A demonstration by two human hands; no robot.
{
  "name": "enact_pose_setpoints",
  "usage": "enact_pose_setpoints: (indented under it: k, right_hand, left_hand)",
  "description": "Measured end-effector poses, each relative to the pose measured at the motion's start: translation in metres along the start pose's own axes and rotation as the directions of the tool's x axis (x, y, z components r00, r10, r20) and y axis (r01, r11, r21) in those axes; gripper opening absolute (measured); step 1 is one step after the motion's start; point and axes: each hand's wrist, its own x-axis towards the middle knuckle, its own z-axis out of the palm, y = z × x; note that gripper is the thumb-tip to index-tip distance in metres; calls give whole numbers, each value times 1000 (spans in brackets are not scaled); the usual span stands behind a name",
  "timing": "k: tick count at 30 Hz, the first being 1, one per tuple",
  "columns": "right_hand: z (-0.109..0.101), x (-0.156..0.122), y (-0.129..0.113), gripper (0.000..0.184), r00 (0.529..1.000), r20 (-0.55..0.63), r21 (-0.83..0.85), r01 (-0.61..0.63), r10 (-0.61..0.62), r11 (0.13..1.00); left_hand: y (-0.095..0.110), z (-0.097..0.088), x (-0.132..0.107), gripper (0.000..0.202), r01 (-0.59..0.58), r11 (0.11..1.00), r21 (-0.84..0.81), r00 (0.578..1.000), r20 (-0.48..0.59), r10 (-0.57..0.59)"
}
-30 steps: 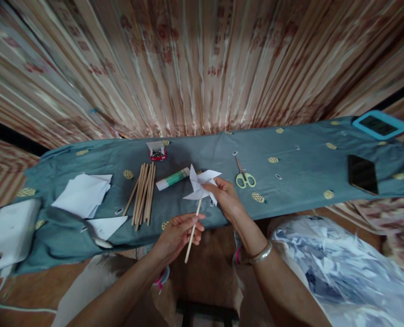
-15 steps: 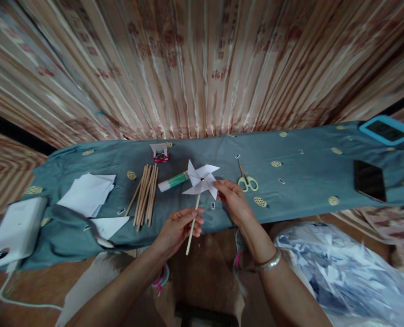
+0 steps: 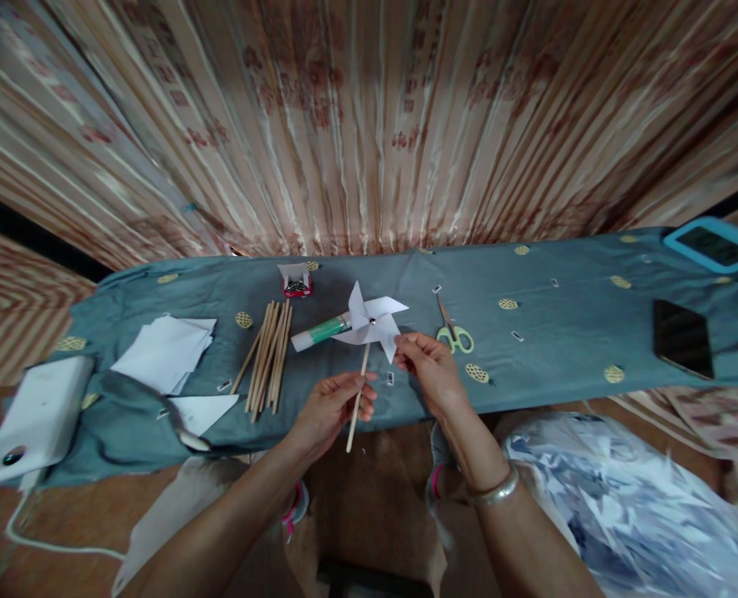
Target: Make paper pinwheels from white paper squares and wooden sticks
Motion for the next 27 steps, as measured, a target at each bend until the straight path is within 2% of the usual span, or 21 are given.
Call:
enact_pose_setpoints:
  k: [11, 18, 27]
  right_hand:
    - [2, -6, 4, 34, 998, 64, -22, -12, 13, 1000]
    - [5, -7, 5, 34, 994, 105, -34, -37, 40, 999]
    - [6, -9, 7, 38, 987, 157, -97, 1, 14, 995]
  left_hand:
    - [-4, 0, 4, 51, -10, 1000, -8, 1000, -1, 10]
    - [-5, -1, 4, 43, -11, 1000, -3, 1000, 1, 11]
    - [-4, -1, 1, 51, -6, 1000, 0, 1000, 13, 6]
